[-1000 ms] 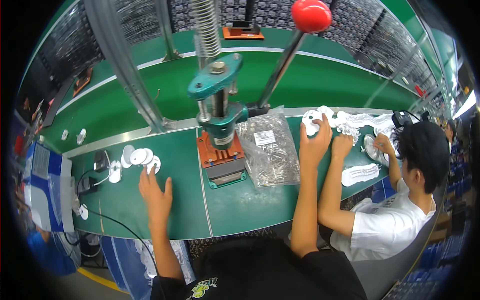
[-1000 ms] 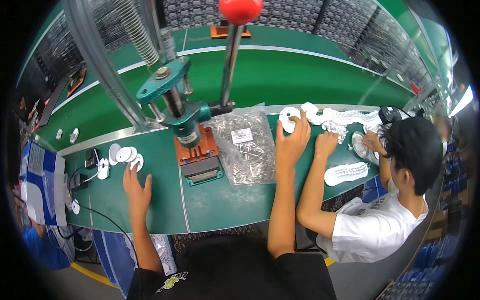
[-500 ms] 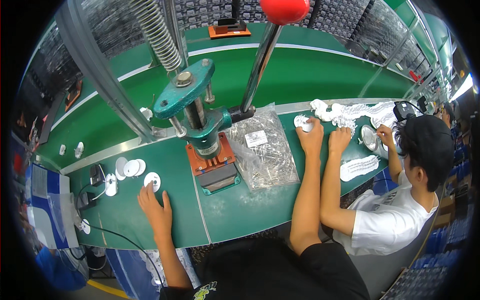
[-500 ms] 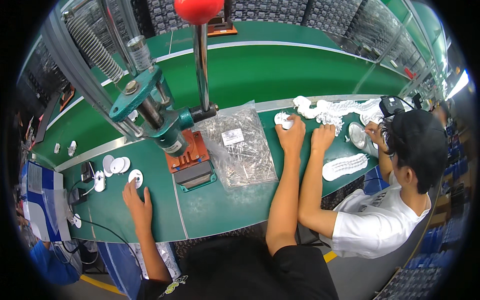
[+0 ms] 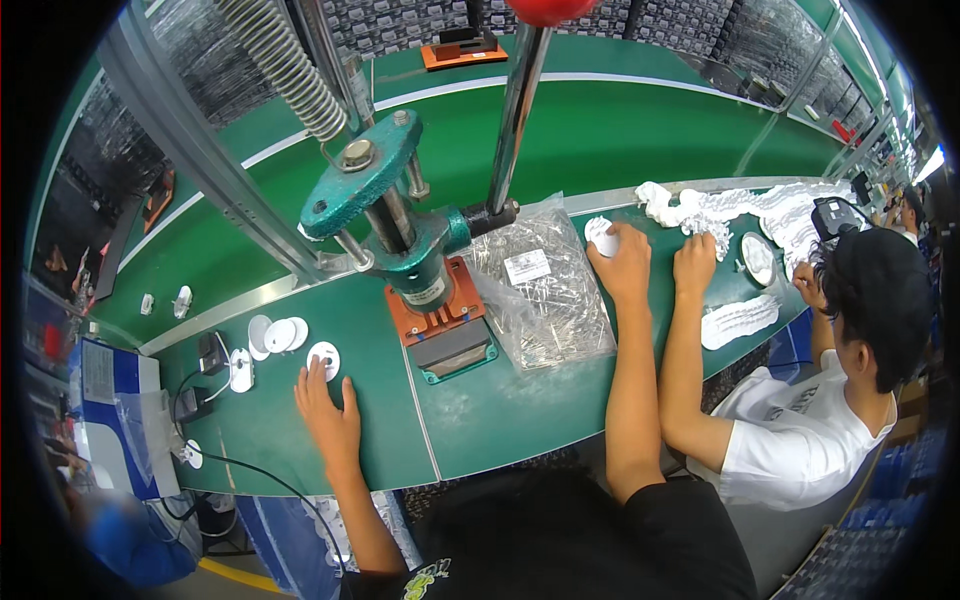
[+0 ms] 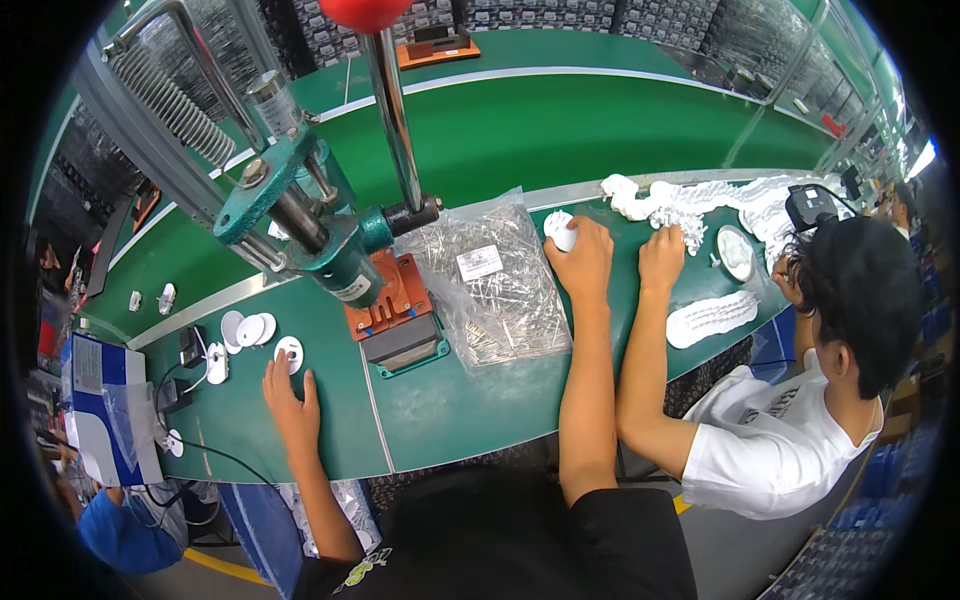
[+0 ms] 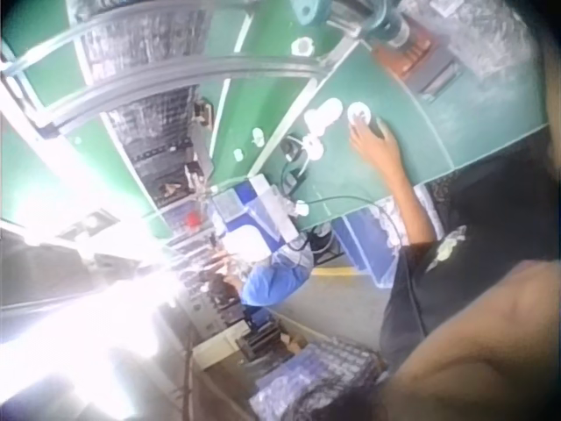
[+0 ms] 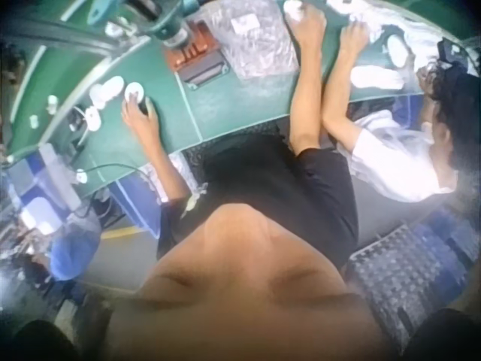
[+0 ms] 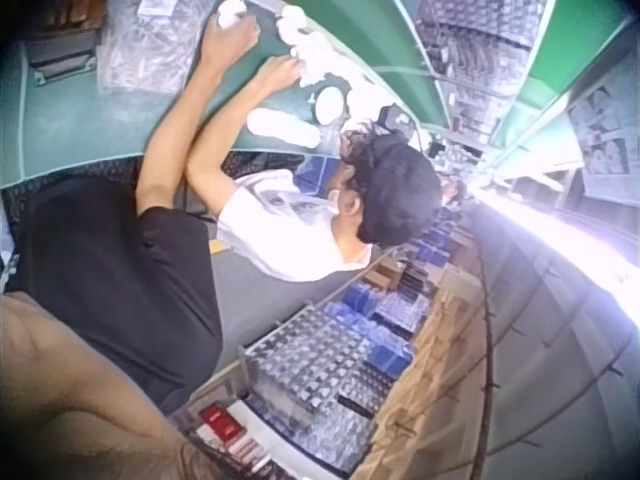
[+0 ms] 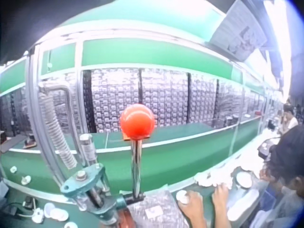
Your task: The person assembles components by inserting small metal pins into round plastic pieces by hand, placing each assembled piece onto a manual press machine, and pulling the lever to press them.
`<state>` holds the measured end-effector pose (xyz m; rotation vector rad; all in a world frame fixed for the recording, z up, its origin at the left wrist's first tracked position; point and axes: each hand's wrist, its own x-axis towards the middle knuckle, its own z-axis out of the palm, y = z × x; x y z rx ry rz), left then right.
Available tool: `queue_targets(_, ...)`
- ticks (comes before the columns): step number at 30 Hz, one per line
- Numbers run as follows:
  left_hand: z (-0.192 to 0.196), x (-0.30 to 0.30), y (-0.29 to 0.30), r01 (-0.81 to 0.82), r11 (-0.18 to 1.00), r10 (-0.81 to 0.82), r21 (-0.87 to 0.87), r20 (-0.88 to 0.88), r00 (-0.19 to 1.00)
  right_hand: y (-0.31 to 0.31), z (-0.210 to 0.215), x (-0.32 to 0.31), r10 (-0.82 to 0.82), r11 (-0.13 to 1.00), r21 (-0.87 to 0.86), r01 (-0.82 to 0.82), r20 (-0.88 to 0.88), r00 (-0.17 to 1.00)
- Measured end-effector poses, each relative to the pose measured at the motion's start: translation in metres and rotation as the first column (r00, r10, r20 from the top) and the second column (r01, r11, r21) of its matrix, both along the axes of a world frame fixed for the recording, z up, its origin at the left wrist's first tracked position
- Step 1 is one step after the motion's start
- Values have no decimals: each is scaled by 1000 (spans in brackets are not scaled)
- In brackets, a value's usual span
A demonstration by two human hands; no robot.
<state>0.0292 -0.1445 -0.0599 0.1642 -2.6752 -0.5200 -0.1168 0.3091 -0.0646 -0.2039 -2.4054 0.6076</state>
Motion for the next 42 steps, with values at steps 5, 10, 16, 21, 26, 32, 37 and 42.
queue_targets(5, 4, -8, -1, 52, 998, -50, 20, -89, 995, -15, 2, -7, -181, 982, 45, 183, -32, 983)
queue_targets(10, 5, -13, -11, -21, 1000, 18, -23, -97, 995, -31, 40, 26, -145, 989, 16, 150, -165, 976)
queue_targets(16, -3, -19, -13, -22, 999, 17, -23, -167, 986, -84, 55, 112, 363, 865, -361, -349, -32, 931)
queue_targets(21, 9, -23, -15, -13, 995, -9, -96, -221, 975, -101, 36, 120, 552, 829, 66, -555, 52, 832)
queue_targets(26, 16, -28, -23, 40, 996, -53, -76, -176, 983, -120, 28, 114, 386, 916, 83, -392, 83, 919)
queue_targets(32, -6, -29, -53, -15, 893, 141, 450, -249, 958, -127, 22, 112, 270, 956, 68, -285, 170, 948)
queue_targets(37, 7, 20, -13, -5, 189, 34, 982, -2, 999, -124, 51, 136, 229, 970, -69, -233, -72, 971)
queue_targets(42, 21, 48, 50, -62, 149, -170, 987, 87, 982, -119, 72, 155, 488, 568, -756, -325, -9, 873)
